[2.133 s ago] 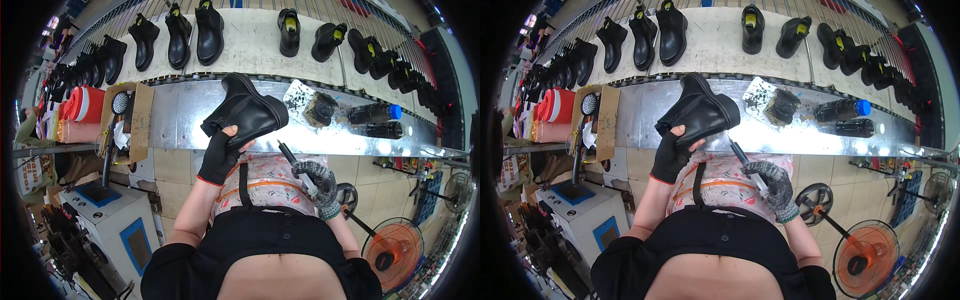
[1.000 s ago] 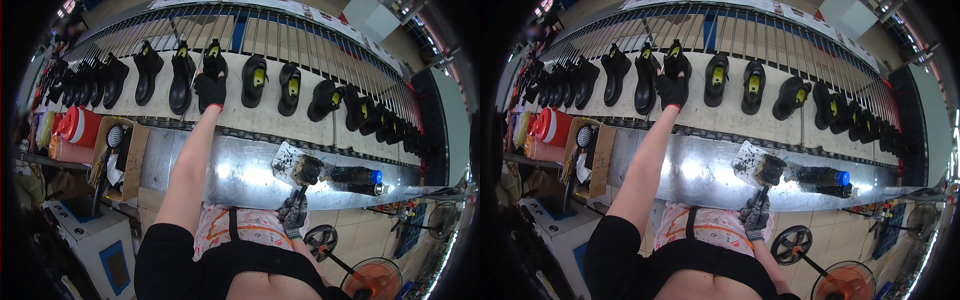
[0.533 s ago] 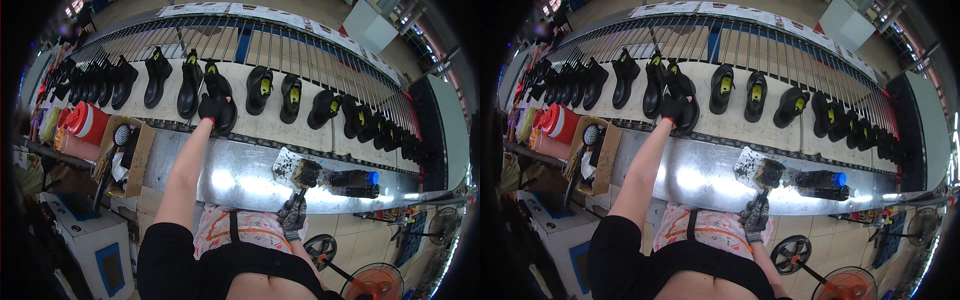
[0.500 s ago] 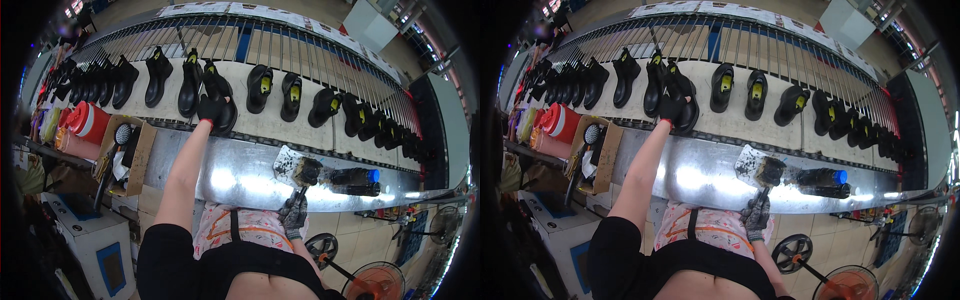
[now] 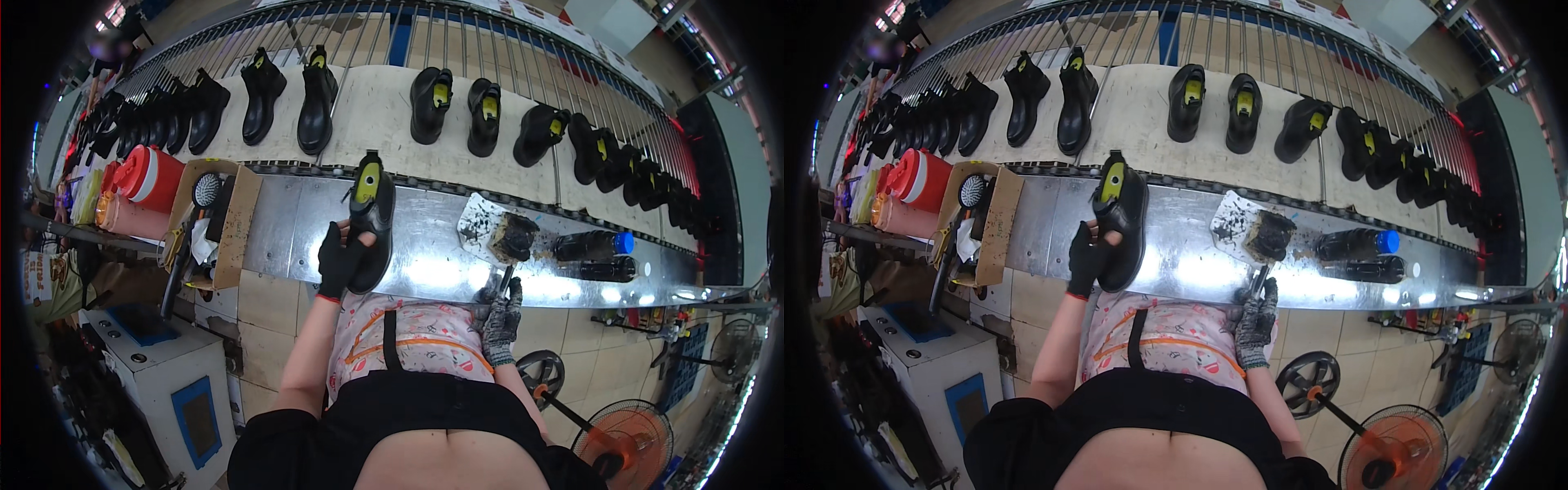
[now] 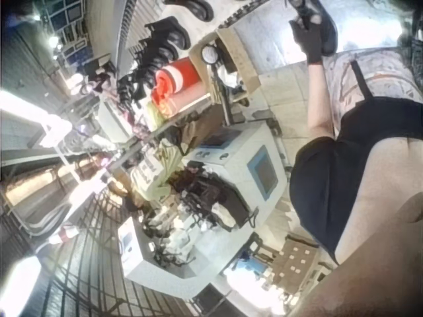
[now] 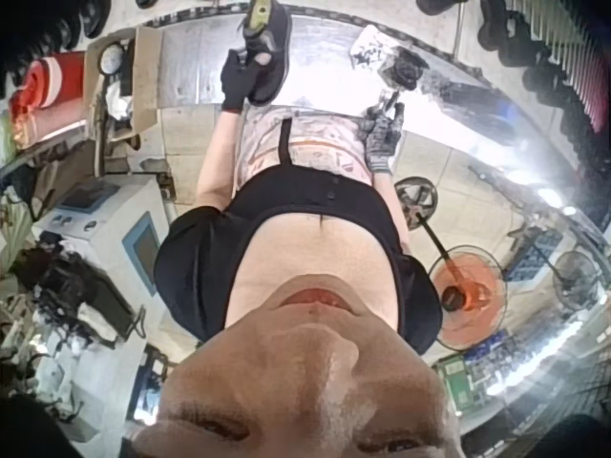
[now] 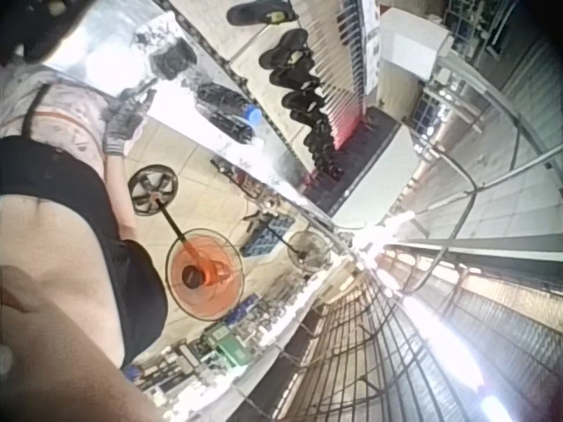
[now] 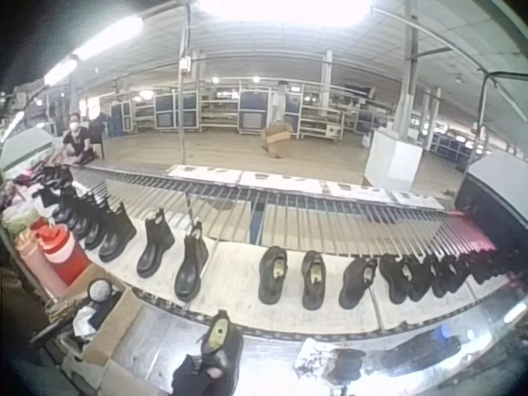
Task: Use a brush and cleaning agent to clean the seams and soles of black leather boots on an assembly line.
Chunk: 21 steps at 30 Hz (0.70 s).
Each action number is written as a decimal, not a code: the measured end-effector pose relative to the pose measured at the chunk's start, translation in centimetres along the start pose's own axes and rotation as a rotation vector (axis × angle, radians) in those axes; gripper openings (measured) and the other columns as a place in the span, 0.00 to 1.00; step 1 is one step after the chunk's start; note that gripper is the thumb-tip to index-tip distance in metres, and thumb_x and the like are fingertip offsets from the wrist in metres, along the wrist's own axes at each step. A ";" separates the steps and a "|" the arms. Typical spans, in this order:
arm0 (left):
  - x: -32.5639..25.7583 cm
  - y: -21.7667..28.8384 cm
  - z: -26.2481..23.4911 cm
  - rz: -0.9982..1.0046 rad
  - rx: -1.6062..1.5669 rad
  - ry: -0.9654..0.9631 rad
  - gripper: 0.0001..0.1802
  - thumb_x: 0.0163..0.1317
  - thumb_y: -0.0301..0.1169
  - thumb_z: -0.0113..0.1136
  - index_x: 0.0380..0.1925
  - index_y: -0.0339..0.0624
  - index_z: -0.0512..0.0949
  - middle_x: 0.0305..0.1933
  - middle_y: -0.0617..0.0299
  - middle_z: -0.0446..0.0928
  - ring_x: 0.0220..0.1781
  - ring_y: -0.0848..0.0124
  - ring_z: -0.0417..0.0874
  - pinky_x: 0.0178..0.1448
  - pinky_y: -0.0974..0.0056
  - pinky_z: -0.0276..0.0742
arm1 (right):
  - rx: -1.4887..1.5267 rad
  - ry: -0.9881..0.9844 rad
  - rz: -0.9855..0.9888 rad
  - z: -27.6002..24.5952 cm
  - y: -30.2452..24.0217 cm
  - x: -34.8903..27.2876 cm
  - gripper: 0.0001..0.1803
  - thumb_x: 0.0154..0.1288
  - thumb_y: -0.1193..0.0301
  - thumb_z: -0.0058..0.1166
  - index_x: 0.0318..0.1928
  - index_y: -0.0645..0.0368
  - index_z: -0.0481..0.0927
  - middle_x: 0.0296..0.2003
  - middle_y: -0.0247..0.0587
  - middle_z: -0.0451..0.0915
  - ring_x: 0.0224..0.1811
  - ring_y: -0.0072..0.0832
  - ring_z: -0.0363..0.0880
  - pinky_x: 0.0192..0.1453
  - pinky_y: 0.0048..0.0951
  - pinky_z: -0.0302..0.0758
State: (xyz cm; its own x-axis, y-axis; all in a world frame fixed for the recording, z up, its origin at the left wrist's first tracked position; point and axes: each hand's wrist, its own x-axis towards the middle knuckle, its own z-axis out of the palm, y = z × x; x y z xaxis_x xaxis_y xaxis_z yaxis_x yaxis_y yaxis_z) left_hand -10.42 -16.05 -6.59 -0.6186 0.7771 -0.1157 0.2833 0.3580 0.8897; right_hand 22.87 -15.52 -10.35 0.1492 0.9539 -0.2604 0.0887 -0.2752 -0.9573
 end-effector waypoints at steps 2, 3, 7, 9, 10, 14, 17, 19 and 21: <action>3.0 -4.8 -1.0 -0.129 -0.264 -0.183 0.27 0.67 0.49 0.48 0.55 0.39 0.71 0.43 0.56 0.79 0.44 0.68 0.79 0.52 0.64 0.73 | -0.054 -0.005 -0.031 -0.1 -3.0 -1.3 0.27 0.69 0.73 0.40 0.67 0.57 0.56 0.35 0.35 0.76 0.22 0.16 0.70 0.23 0.17 0.70; 3.5 -2.8 -0.6 0.048 -0.381 -0.161 0.28 0.73 0.47 0.32 0.58 0.37 0.68 0.51 0.54 0.76 0.54 0.67 0.75 0.60 0.65 0.66 | 0.086 -0.004 0.075 -0.3 -3.6 -1.6 0.27 0.68 0.73 0.40 0.67 0.56 0.56 0.37 0.37 0.76 0.22 0.16 0.70 0.23 0.17 0.71; 10.5 3.2 0.9 0.164 -0.609 -0.341 0.38 0.69 0.59 0.30 0.59 0.34 0.67 0.53 0.57 0.74 0.56 0.69 0.72 0.63 0.65 0.63 | 0.295 -0.004 0.231 -0.6 -3.5 -1.1 0.29 0.68 0.74 0.40 0.68 0.55 0.52 0.39 0.43 0.78 0.23 0.18 0.74 0.21 0.16 0.71; 13.5 3.0 2.3 -0.143 -0.804 -0.669 0.43 0.63 0.67 0.33 0.44 0.35 0.77 0.33 0.60 0.77 0.43 0.74 0.76 0.50 0.68 0.69 | 0.479 -0.055 0.249 0.5 -4.1 -0.6 0.29 0.70 0.73 0.38 0.69 0.53 0.49 0.37 0.47 0.80 0.22 0.21 0.77 0.18 0.18 0.74; 14.4 2.8 2.5 -0.149 -0.788 -0.663 0.43 0.63 0.67 0.33 0.44 0.35 0.77 0.33 0.60 0.77 0.43 0.74 0.76 0.50 0.68 0.69 | 0.492 -0.108 0.306 0.6 -4.7 -0.6 0.29 0.71 0.73 0.36 0.70 0.50 0.48 0.36 0.48 0.80 0.20 0.22 0.77 0.17 0.21 0.75; 15.2 3.4 3.6 0.042 -0.658 -0.696 0.41 0.59 0.70 0.36 0.21 0.40 0.74 0.27 0.59 0.75 0.37 0.67 0.77 0.45 0.66 0.70 | 0.411 -0.038 0.433 1.8 -7.3 -1.2 0.28 0.72 0.72 0.35 0.70 0.47 0.48 0.35 0.47 0.80 0.19 0.22 0.76 0.15 0.21 0.73; 13.9 4.9 2.5 0.278 -0.771 -0.818 0.41 0.56 0.71 0.37 0.20 0.40 0.73 0.24 0.60 0.73 0.32 0.68 0.72 0.46 0.62 0.66 | 0.452 0.012 0.394 2.2 -7.6 -1.1 0.27 0.71 0.72 0.40 0.68 0.44 0.52 0.32 0.45 0.78 0.18 0.23 0.73 0.15 0.23 0.71; 12.6 6.5 1.7 0.442 -0.850 -0.812 0.42 0.54 0.73 0.37 0.19 0.40 0.73 0.24 0.61 0.73 0.31 0.70 0.71 0.48 0.62 0.65 | 0.486 0.066 0.313 2.2 -7.1 -0.9 0.21 0.69 0.72 0.46 0.61 0.46 0.61 0.31 0.43 0.77 0.17 0.23 0.72 0.14 0.24 0.69; 11.2 8.4 0.9 0.664 -1.015 -0.824 0.43 0.47 0.76 0.38 0.17 0.41 0.71 0.22 0.62 0.72 0.30 0.72 0.69 0.54 0.63 0.60 | 0.474 0.076 0.345 2.2 -7.3 -1.2 0.18 0.68 0.72 0.47 0.57 0.47 0.64 0.32 0.43 0.78 0.18 0.23 0.72 0.14 0.24 0.69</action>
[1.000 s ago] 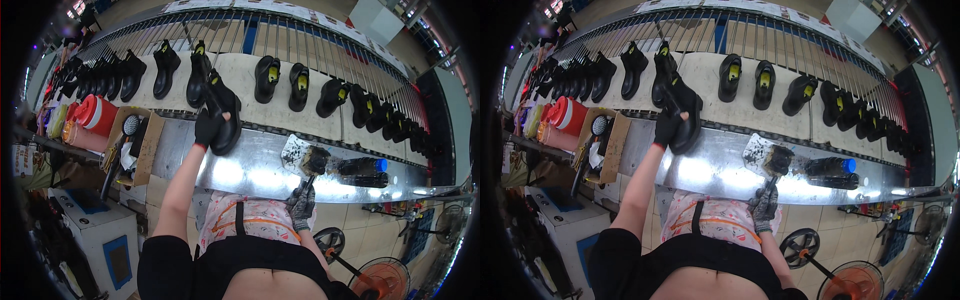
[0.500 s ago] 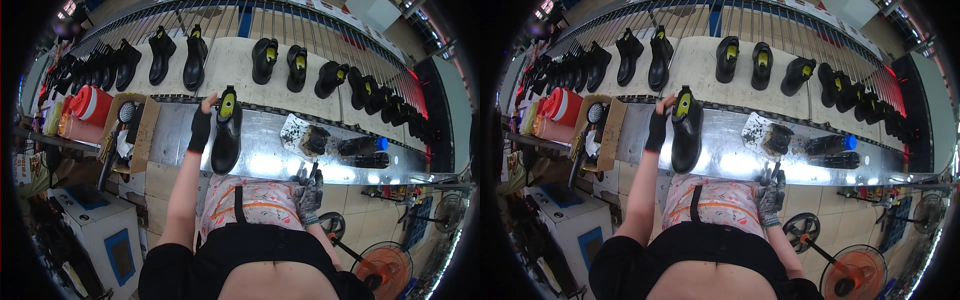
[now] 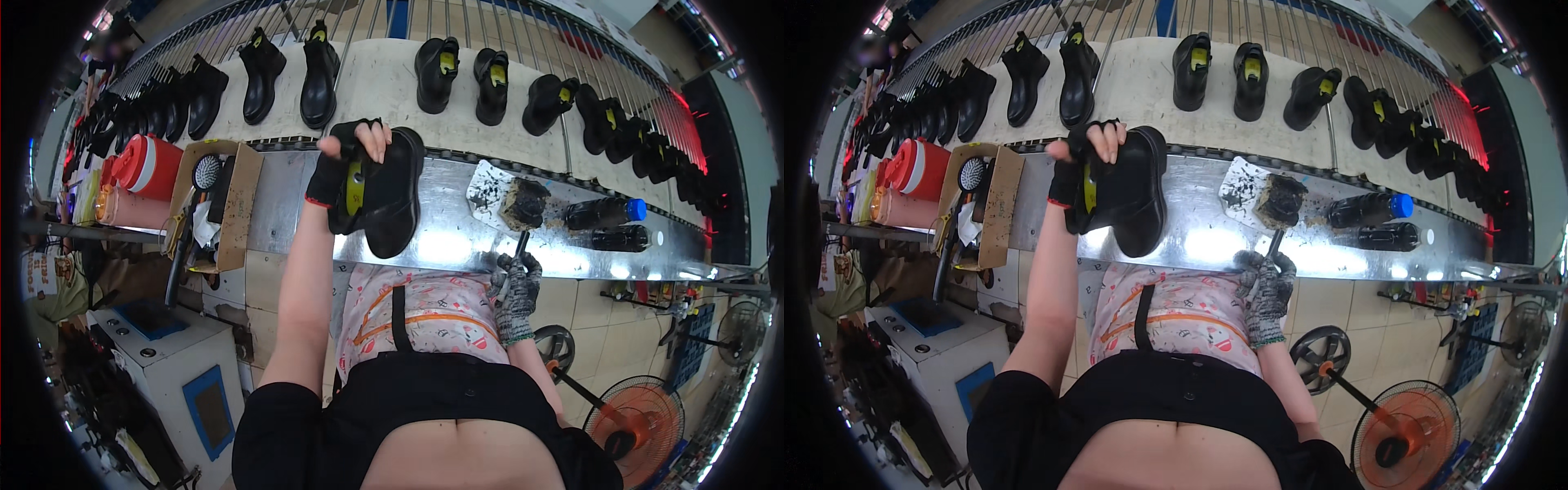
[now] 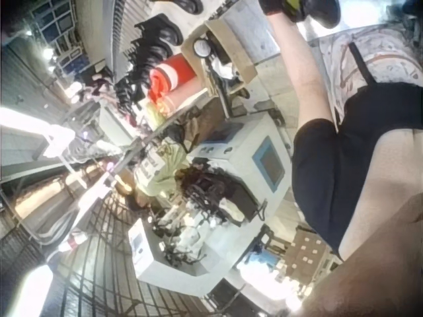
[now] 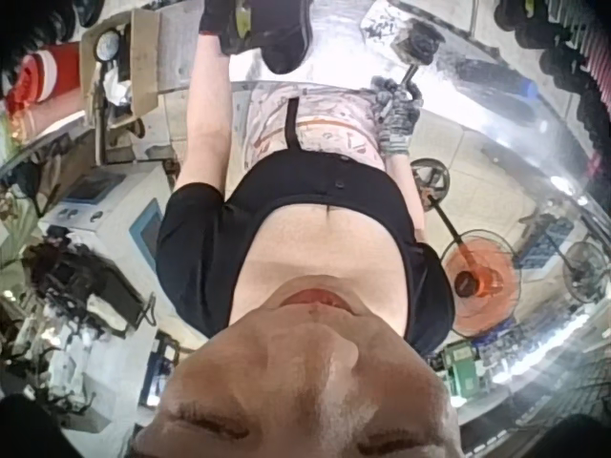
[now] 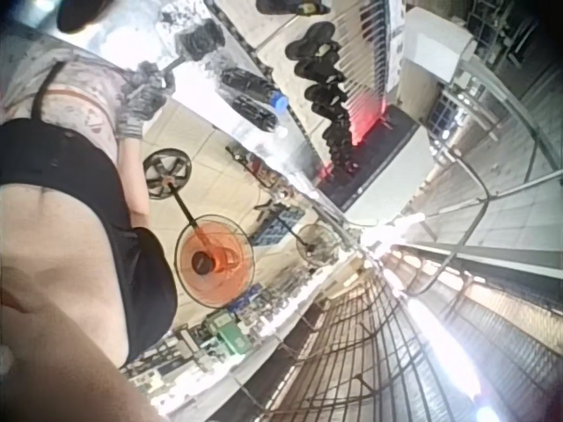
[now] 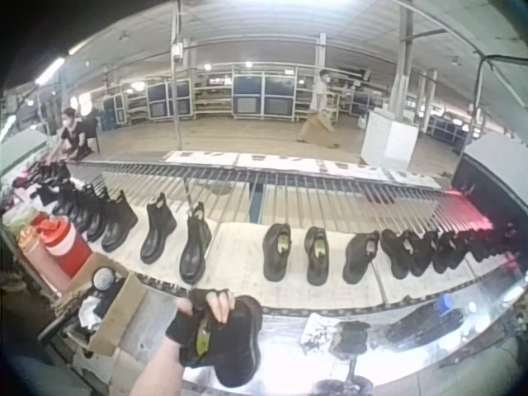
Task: Use a brush and cleaning agent to clean the seams and soles of black leather boots on an assembly line.
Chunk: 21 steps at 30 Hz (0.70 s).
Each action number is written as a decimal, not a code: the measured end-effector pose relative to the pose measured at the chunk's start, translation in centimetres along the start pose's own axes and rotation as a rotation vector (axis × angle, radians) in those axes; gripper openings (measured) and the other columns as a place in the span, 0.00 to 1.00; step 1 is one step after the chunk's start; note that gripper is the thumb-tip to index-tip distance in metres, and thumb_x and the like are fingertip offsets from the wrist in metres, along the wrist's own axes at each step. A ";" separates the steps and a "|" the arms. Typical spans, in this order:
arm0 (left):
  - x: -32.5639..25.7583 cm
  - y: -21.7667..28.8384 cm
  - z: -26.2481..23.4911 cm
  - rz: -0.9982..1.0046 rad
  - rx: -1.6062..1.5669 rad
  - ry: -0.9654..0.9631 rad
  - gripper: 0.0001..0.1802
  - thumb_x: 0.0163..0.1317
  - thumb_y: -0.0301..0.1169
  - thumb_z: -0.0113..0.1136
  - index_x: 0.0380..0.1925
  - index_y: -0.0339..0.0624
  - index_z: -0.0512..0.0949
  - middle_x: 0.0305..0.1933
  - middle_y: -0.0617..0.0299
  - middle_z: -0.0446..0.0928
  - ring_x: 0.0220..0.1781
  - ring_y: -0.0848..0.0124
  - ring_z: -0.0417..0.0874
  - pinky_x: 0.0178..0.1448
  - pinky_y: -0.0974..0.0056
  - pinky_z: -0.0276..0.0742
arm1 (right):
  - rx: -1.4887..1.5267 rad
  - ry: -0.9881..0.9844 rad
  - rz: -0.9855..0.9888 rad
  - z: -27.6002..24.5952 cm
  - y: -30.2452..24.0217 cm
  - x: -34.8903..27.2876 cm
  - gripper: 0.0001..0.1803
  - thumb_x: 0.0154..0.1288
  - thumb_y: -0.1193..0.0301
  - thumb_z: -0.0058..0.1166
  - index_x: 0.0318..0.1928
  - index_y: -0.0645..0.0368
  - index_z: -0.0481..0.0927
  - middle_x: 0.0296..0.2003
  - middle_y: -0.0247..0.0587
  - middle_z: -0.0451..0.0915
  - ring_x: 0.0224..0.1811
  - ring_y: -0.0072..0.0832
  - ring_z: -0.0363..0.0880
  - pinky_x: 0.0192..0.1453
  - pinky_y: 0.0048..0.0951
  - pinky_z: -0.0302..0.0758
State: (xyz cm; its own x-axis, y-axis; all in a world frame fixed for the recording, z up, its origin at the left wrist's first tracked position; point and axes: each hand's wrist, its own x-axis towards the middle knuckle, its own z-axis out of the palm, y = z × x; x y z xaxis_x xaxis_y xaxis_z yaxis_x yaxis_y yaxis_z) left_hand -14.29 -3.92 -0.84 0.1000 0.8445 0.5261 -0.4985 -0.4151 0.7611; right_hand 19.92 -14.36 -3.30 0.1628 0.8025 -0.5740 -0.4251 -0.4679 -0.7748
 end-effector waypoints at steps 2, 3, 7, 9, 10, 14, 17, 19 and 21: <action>0.0 1.7 2.7 0.013 -0.001 0.011 0.43 0.46 0.77 0.39 0.16 0.42 0.71 0.22 0.63 0.72 0.30 0.71 0.69 0.54 0.63 0.59 | 0.012 -0.030 0.011 -0.4 -0.2 -0.6 0.11 0.65 0.72 0.51 0.48 0.49 0.69 0.34 0.43 0.79 0.19 0.22 0.74 0.13 0.23 0.70; -0.3 2.3 3.7 0.025 -0.002 0.020 0.43 0.45 0.77 0.40 0.15 0.42 0.71 0.21 0.64 0.72 0.30 0.71 0.68 0.55 0.63 0.59 | 0.006 -0.033 0.011 -0.7 -0.4 -0.8 0.11 0.65 0.72 0.51 0.48 0.49 0.69 0.34 0.43 0.79 0.19 0.22 0.74 0.13 0.23 0.70; -1.3 3.1 5.3 0.012 -0.102 -0.002 0.43 0.42 0.78 0.44 0.14 0.43 0.71 0.19 0.64 0.71 0.30 0.70 0.68 0.56 0.63 0.58 | 0.016 -0.257 0.070 -0.8 -2.9 -2.0 0.15 0.63 0.71 0.54 0.51 0.52 0.71 0.38 0.45 0.79 0.24 0.21 0.77 0.19 0.21 0.77; -1.0 3.7 6.0 -0.040 -0.104 -0.101 0.43 0.41 0.78 0.47 0.12 0.43 0.71 0.19 0.64 0.72 0.30 0.70 0.68 0.58 0.62 0.57 | -0.145 -0.552 0.047 1.5 -6.4 -3.5 0.23 0.62 0.72 0.55 0.57 0.58 0.68 0.42 0.49 0.78 0.28 0.22 0.79 0.25 0.20 0.77; -1.2 3.9 6.4 -0.072 -0.127 -0.070 0.42 0.41 0.77 0.50 0.12 0.43 0.71 0.18 0.64 0.72 0.29 0.70 0.68 0.57 0.62 0.58 | -0.353 -0.607 0.030 2.2 -8.0 -4.0 0.26 0.59 0.72 0.57 0.59 0.59 0.68 0.47 0.51 0.77 0.38 0.29 0.81 0.37 0.26 0.80; -0.8 3.8 7.0 -0.080 -0.111 -0.116 0.42 0.41 0.76 0.51 0.11 0.42 0.71 0.18 0.63 0.72 0.29 0.70 0.69 0.57 0.63 0.58 | -1.202 -0.868 -0.866 5.5 -11.6 -4.2 0.22 0.52 0.75 0.57 0.51 0.58 0.77 0.47 0.47 0.78 0.51 0.40 0.78 0.55 0.35 0.74; -0.6 3.9 7.4 -0.103 -0.114 -0.143 0.42 0.40 0.76 0.52 0.10 0.42 0.70 0.17 0.63 0.71 0.28 0.70 0.69 0.56 0.63 0.59 | -1.358 -0.981 -1.012 6.6 -12.7 -4.5 0.23 0.55 0.75 0.56 0.54 0.57 0.76 0.50 0.47 0.77 0.54 0.43 0.75 0.56 0.37 0.73; -0.5 3.9 7.4 -0.121 -0.118 -0.168 0.42 0.40 0.76 0.52 0.10 0.42 0.69 0.16 0.63 0.71 0.27 0.70 0.69 0.55 0.63 0.60 | -1.364 -0.987 -1.051 6.9 -13.0 -4.4 0.24 0.56 0.74 0.55 0.56 0.52 0.75 0.50 0.46 0.77 0.52 0.42 0.76 0.53 0.36 0.75; -0.5 3.8 7.5 -0.119 -0.103 -0.178 0.42 0.39 0.76 0.52 0.10 0.42 0.69 0.16 0.64 0.71 0.26 0.70 0.69 0.55 0.63 0.60 | -1.490 -0.944 -0.985 7.3 -13.4 -4.9 0.25 0.56 0.72 0.54 0.57 0.47 0.75 0.51 0.45 0.76 0.50 0.39 0.78 0.48 0.34 0.77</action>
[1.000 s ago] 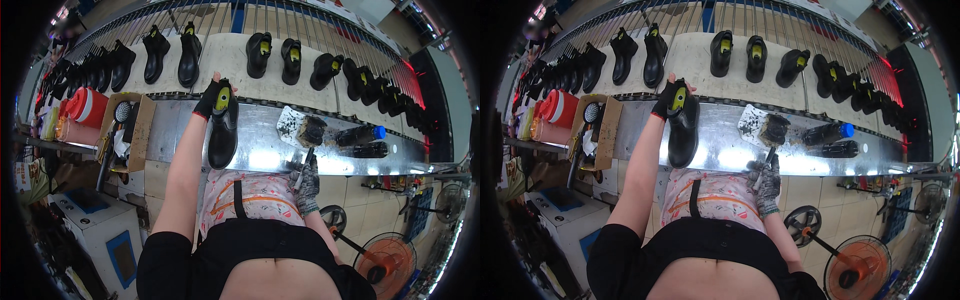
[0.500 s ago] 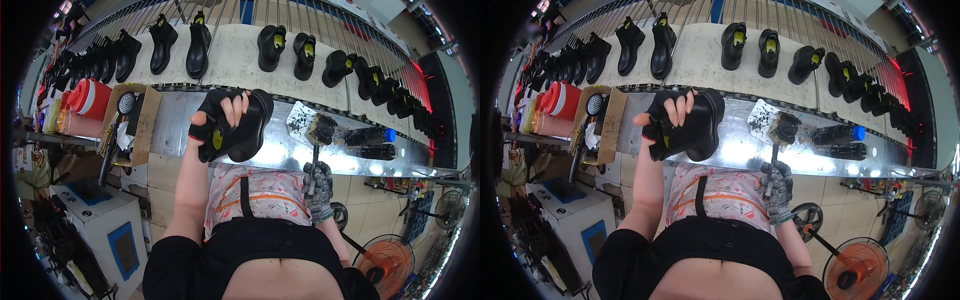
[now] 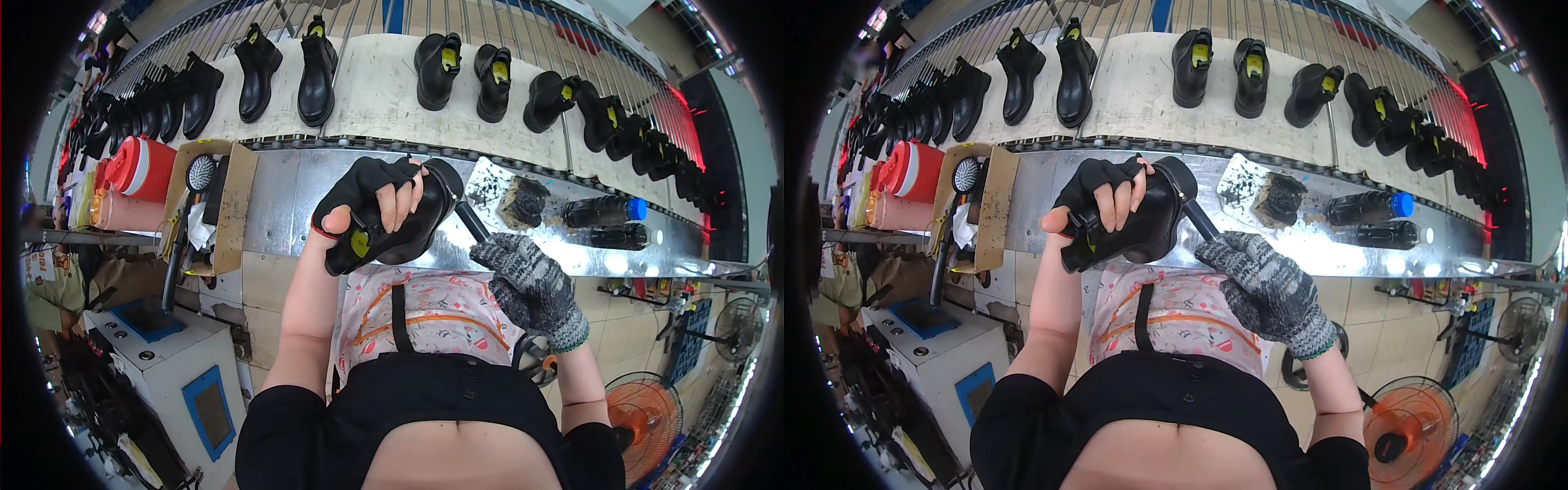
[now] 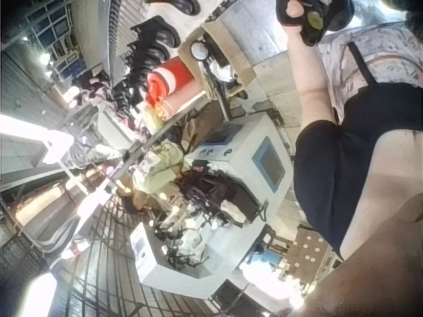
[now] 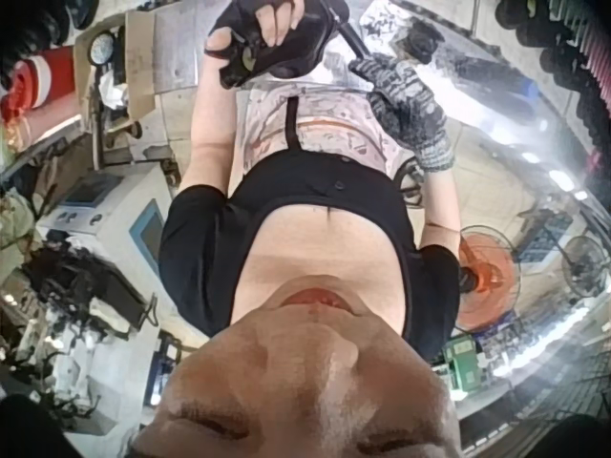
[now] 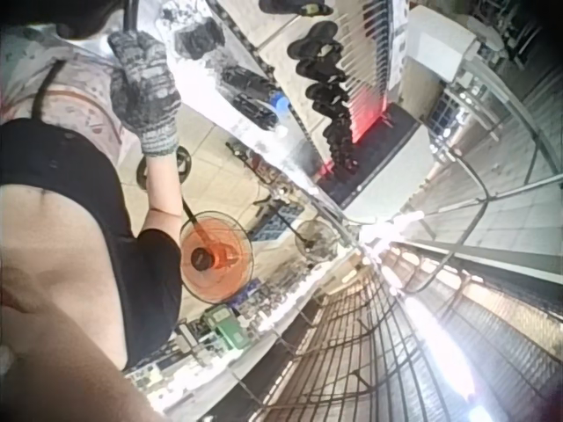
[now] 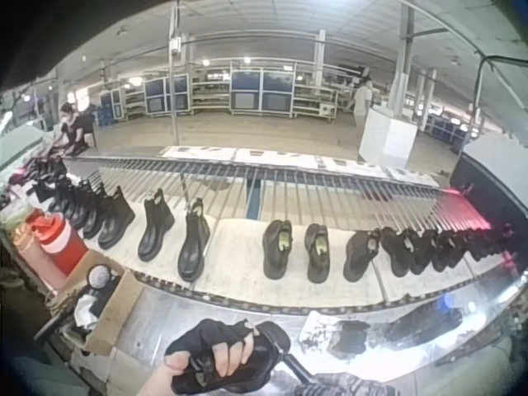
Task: Use a brush and cleaning agent to clean the seams and soles of black leather boots on an assembly line.
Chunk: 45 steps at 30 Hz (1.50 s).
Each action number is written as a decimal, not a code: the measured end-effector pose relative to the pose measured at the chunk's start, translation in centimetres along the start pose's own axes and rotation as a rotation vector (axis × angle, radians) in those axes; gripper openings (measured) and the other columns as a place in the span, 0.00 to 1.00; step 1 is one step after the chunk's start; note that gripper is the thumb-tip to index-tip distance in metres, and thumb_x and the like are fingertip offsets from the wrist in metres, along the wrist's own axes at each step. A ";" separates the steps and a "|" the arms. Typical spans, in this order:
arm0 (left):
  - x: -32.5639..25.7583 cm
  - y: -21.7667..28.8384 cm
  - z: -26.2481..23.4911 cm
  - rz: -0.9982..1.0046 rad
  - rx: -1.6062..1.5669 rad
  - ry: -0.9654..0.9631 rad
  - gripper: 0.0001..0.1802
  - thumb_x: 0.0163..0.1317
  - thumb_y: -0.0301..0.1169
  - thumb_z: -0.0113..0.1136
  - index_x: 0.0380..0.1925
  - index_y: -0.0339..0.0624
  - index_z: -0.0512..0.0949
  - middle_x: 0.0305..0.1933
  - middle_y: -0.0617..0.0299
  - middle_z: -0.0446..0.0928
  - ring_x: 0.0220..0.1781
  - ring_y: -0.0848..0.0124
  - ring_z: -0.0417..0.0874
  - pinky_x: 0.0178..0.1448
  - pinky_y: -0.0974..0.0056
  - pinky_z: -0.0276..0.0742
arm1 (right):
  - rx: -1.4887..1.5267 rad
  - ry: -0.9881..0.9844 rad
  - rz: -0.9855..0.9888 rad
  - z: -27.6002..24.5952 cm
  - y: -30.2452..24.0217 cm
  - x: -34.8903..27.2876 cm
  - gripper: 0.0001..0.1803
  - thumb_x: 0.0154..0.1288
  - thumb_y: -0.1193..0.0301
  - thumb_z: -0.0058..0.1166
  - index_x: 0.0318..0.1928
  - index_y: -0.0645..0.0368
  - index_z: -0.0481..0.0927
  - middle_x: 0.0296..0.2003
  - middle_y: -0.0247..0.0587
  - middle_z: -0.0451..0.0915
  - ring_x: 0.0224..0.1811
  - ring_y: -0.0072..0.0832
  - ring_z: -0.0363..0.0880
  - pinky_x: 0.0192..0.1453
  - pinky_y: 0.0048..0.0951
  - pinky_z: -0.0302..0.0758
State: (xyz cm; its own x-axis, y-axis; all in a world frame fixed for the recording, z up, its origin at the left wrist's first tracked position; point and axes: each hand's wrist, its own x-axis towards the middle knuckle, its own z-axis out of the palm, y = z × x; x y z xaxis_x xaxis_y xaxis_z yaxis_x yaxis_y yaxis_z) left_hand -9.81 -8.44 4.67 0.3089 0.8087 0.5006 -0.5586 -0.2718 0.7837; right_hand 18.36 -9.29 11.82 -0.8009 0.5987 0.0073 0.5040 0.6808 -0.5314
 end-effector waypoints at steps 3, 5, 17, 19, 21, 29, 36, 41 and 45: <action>0.1 0.0 0.1 0.002 0.019 -0.002 0.42 0.39 0.77 0.51 0.10 0.43 0.69 0.16 0.65 0.70 0.26 0.70 0.69 0.55 0.62 0.60 | 0.009 0.008 -0.009 0.0 0.3 0.1 0.27 0.55 0.72 0.54 0.58 0.44 0.74 0.51 0.44 0.76 0.49 0.38 0.78 0.45 0.33 0.78; 0.1 0.1 0.2 0.001 0.022 0.003 0.42 0.39 0.77 0.50 0.09 0.43 0.69 0.16 0.65 0.70 0.26 0.70 0.69 0.56 0.62 0.60 | 0.040 0.003 -0.006 0.1 0.4 0.2 0.27 0.55 0.72 0.54 0.58 0.44 0.74 0.52 0.45 0.75 0.49 0.39 0.78 0.45 0.33 0.78; 0.2 -0.1 0.1 -0.009 0.049 -0.030 0.42 0.39 0.78 0.49 0.09 0.45 0.67 0.15 0.65 0.69 0.26 0.69 0.68 0.58 0.61 0.58 | 0.179 -0.035 -0.002 -2.3 0.3 1.6 0.20 0.56 0.61 0.56 0.51 0.46 0.80 0.46 0.40 0.80 0.47 0.36 0.79 0.48 0.31 0.76; 0.1 0.0 -0.3 -0.009 0.026 -0.015 0.42 0.40 0.77 0.49 0.09 0.45 0.67 0.16 0.66 0.69 0.27 0.70 0.68 0.60 0.60 0.57 | 0.255 -0.006 -0.056 -1.7 1.3 2.1 0.21 0.54 0.62 0.57 0.50 0.47 0.80 0.46 0.40 0.80 0.47 0.37 0.79 0.49 0.31 0.76; -0.2 -0.3 -1.4 0.023 0.012 0.009 0.42 0.41 0.77 0.49 0.10 0.45 0.68 0.16 0.66 0.70 0.28 0.70 0.69 0.61 0.60 0.57 | 0.402 0.052 -0.127 -0.7 2.0 2.6 0.20 0.50 0.65 0.56 0.46 0.51 0.82 0.45 0.40 0.81 0.47 0.37 0.80 0.52 0.32 0.75; -2.1 -1.7 -7.2 0.236 -0.157 0.019 0.42 0.43 0.78 0.44 0.15 0.46 0.72 0.20 0.67 0.71 0.36 0.71 0.66 0.63 0.60 0.51 | 0.650 0.183 -0.104 5.9 2.4 4.5 0.20 0.62 0.61 0.40 0.43 0.58 0.82 0.41 0.44 0.82 0.45 0.38 0.80 0.50 0.32 0.75; -3.7 -1.2 -10.1 0.250 -0.226 0.156 0.43 0.45 0.79 0.38 0.17 0.46 0.72 0.21 0.66 0.70 0.38 0.71 0.65 0.65 0.60 0.52 | 0.808 0.133 -0.001 9.1 2.5 5.7 0.21 0.61 0.60 0.46 0.44 0.65 0.81 0.39 0.46 0.82 0.41 0.35 0.81 0.49 0.32 0.75; -4.5 -1.4 -11.3 0.263 -0.283 0.290 0.44 0.45 0.79 0.38 0.17 0.44 0.71 0.21 0.65 0.69 0.37 0.70 0.64 0.65 0.61 0.54 | 0.868 0.069 0.011 10.7 3.9 5.9 0.31 0.63 0.46 0.44 0.44 0.65 0.81 0.39 0.46 0.82 0.42 0.34 0.82 0.51 0.33 0.76; -5.3 -1.7 -12.9 0.255 -0.303 0.383 0.42 0.48 0.76 0.39 0.18 0.44 0.70 0.22 0.65 0.68 0.39 0.70 0.65 0.66 0.58 0.54 | 0.860 0.012 0.067 11.6 4.5 5.4 0.36 0.65 0.41 0.33 0.44 0.60 0.82 0.39 0.44 0.83 0.41 0.34 0.82 0.51 0.31 0.75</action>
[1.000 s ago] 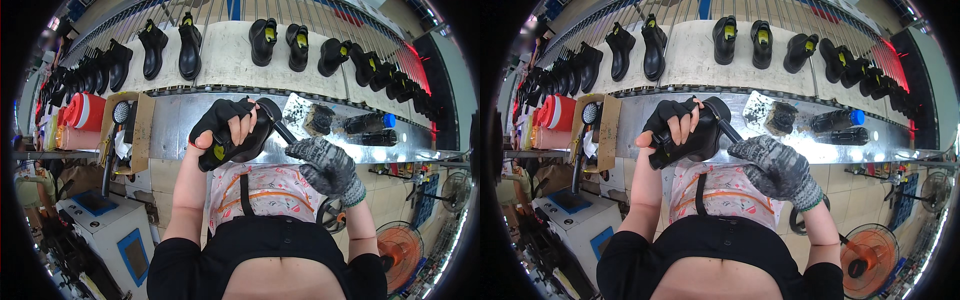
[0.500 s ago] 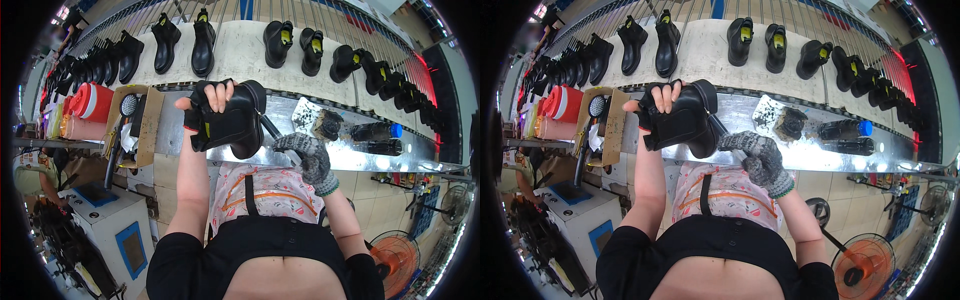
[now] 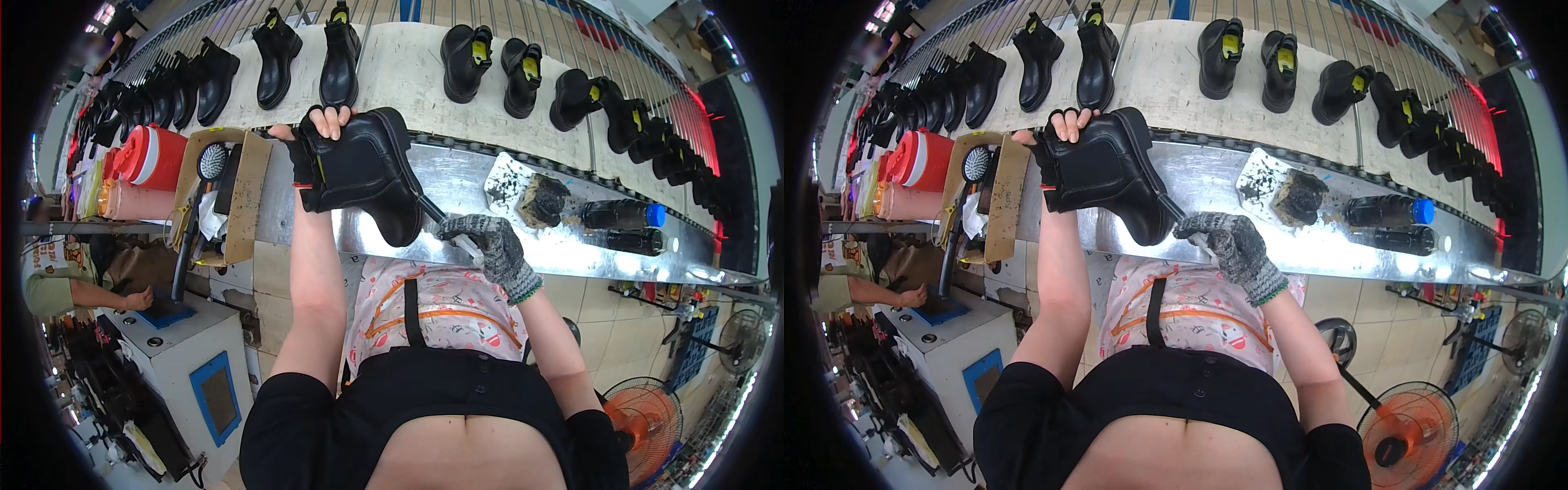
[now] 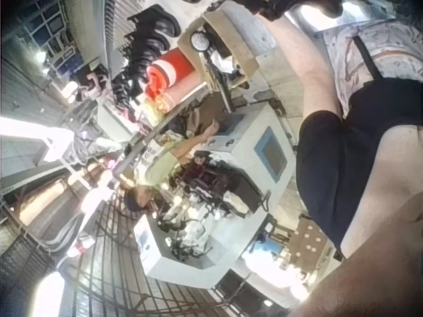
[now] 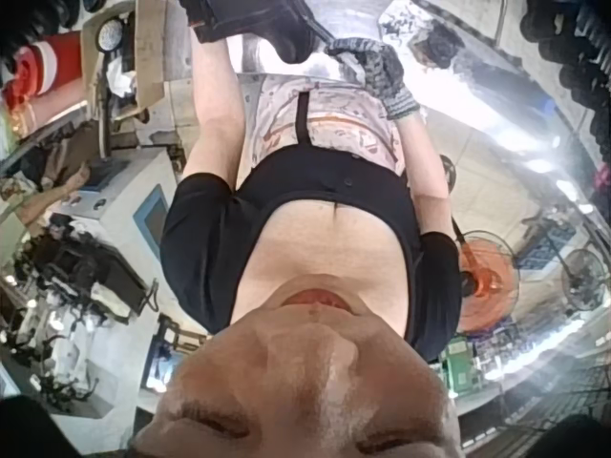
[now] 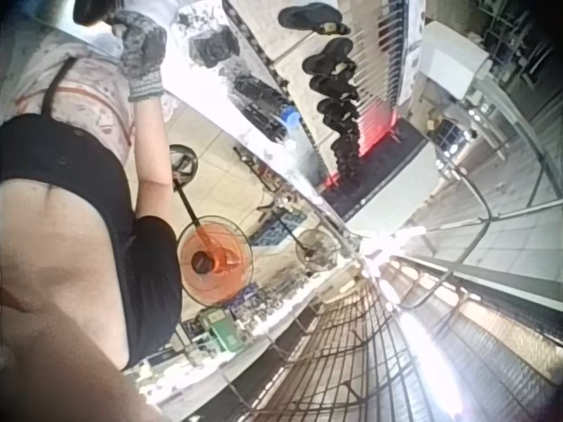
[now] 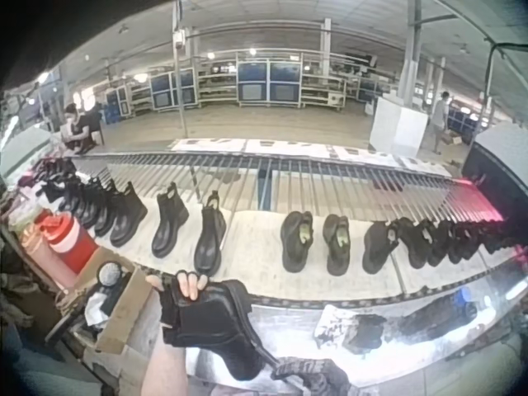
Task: Use a brush and cleaning agent to clean the seams and soles of black leather boots on an assembly line.
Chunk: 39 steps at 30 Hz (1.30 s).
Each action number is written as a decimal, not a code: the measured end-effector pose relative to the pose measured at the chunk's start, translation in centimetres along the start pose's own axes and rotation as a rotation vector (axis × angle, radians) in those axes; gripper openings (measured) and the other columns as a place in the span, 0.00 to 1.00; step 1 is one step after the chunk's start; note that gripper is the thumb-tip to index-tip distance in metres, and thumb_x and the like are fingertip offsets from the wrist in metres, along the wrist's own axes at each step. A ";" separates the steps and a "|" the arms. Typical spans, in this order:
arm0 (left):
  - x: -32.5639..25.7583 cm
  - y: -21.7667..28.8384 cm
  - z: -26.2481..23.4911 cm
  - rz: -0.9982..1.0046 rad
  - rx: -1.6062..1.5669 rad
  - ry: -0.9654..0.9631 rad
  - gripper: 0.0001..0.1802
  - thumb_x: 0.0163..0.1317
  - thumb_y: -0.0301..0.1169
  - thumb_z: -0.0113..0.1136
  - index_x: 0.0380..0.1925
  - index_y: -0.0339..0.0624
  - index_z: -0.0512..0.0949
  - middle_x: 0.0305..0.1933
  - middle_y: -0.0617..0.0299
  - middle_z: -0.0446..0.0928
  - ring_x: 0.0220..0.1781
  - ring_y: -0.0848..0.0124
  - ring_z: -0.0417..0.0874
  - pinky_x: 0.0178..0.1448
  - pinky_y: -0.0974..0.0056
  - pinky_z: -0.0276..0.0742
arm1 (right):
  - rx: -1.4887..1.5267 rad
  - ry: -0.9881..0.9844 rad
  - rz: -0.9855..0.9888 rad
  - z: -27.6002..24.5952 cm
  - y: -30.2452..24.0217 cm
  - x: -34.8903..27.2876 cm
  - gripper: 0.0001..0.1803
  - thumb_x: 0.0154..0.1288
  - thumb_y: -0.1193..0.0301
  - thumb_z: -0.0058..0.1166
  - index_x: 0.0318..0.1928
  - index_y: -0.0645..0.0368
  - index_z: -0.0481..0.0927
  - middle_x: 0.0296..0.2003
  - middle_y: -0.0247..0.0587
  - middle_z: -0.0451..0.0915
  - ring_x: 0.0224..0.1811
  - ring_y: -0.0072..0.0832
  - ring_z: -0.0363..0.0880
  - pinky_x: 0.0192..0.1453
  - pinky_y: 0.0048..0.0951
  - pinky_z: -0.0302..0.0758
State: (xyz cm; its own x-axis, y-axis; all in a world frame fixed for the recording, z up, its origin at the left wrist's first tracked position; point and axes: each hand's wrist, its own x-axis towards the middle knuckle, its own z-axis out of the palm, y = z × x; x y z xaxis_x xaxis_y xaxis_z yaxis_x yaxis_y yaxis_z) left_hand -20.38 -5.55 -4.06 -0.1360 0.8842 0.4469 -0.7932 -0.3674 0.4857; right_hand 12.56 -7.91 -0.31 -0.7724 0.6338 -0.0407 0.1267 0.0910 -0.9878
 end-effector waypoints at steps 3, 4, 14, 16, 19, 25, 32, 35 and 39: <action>-0.4 0.2 -1.0 -0.001 0.017 0.102 0.40 0.53 0.73 0.38 0.20 0.43 0.71 0.23 0.63 0.70 0.40 0.69 0.68 0.68 0.56 0.54 | -0.019 0.004 0.053 0.1 0.8 -0.3 0.33 0.69 0.45 0.28 0.43 0.56 0.83 0.38 0.42 0.84 0.39 0.33 0.83 0.49 0.29 0.76; -0.5 0.3 -1.8 -0.010 0.040 0.126 0.40 0.55 0.72 0.37 0.21 0.43 0.72 0.24 0.62 0.71 0.41 0.68 0.69 0.67 0.56 0.55 | 0.000 0.003 0.064 0.1 1.1 -0.3 0.30 0.69 0.48 0.33 0.43 0.57 0.83 0.38 0.41 0.84 0.39 0.31 0.83 0.48 0.28 0.76; -1.6 1.6 -5.0 -0.004 0.229 0.492 0.41 0.59 0.69 0.35 0.17 0.39 0.74 0.25 0.56 0.74 0.40 0.61 0.72 0.57 0.60 0.64 | 0.244 0.024 0.184 0.3 2.8 -1.4 0.13 0.65 0.70 0.50 0.47 0.60 0.80 0.39 0.38 0.83 0.39 0.22 0.80 0.45 0.24 0.77; -1.9 2.0 -5.3 0.004 0.297 0.520 0.41 0.59 0.69 0.35 0.18 0.39 0.75 0.25 0.57 0.74 0.41 0.62 0.73 0.57 0.60 0.66 | 0.345 0.064 0.263 0.6 3.4 -1.6 0.12 0.65 0.72 0.51 0.47 0.60 0.80 0.38 0.36 0.83 0.39 0.21 0.80 0.44 0.24 0.77; -2.1 2.2 -5.6 0.023 0.412 0.595 0.41 0.58 0.69 0.37 0.18 0.39 0.76 0.24 0.56 0.75 0.39 0.62 0.75 0.55 0.60 0.68 | 0.421 0.083 0.314 0.7 4.2 -1.8 0.12 0.66 0.73 0.50 0.47 0.62 0.79 0.37 0.38 0.83 0.38 0.20 0.79 0.43 0.23 0.77; -1.6 1.9 -5.4 0.020 0.479 0.792 0.39 0.61 0.65 0.41 0.17 0.37 0.74 0.23 0.53 0.76 0.31 0.61 0.76 0.43 0.63 0.72 | 0.895 0.197 0.409 1.4 7.7 -2.8 0.37 0.67 0.42 0.38 0.50 0.67 0.76 0.38 0.46 0.82 0.35 0.22 0.79 0.33 0.17 0.75; -3.9 1.0 -7.0 0.121 0.988 0.546 0.29 0.62 0.57 0.50 0.42 0.38 0.68 0.34 0.58 0.76 0.37 0.69 0.77 0.43 0.66 0.74 | 0.999 0.275 0.429 2.0 7.7 -2.9 0.49 0.59 0.30 0.28 0.50 0.67 0.76 0.37 0.51 0.81 0.26 0.21 0.77 0.23 0.15 0.71; -4.4 2.1 -7.2 0.057 1.335 0.552 0.33 0.60 0.60 0.51 0.45 0.38 0.67 0.37 0.62 0.73 0.40 0.68 0.77 0.44 0.65 0.73 | 0.973 0.272 0.419 1.5 5.7 -2.8 0.49 0.60 0.30 0.27 0.49 0.66 0.76 0.35 0.51 0.81 0.24 0.22 0.77 0.22 0.15 0.70; -3.4 2.2 -3.1 0.080 1.681 0.461 0.36 0.56 0.63 0.53 0.44 0.39 0.67 0.35 0.59 0.74 0.37 0.62 0.79 0.40 0.61 0.72 | 0.833 0.456 0.435 1.2 4.3 -2.3 0.46 0.63 0.32 0.26 0.46 0.67 0.76 0.32 0.50 0.81 0.24 0.22 0.77 0.22 0.15 0.70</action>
State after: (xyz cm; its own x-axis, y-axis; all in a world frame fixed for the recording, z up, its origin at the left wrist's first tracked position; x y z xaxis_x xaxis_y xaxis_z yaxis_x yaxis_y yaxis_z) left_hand -23.51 -8.44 -6.83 -0.5205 0.7435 0.4199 0.6099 -0.0205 0.7922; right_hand 14.19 -9.89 -4.68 -0.4333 0.7301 -0.5284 -0.2654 -0.6637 -0.6994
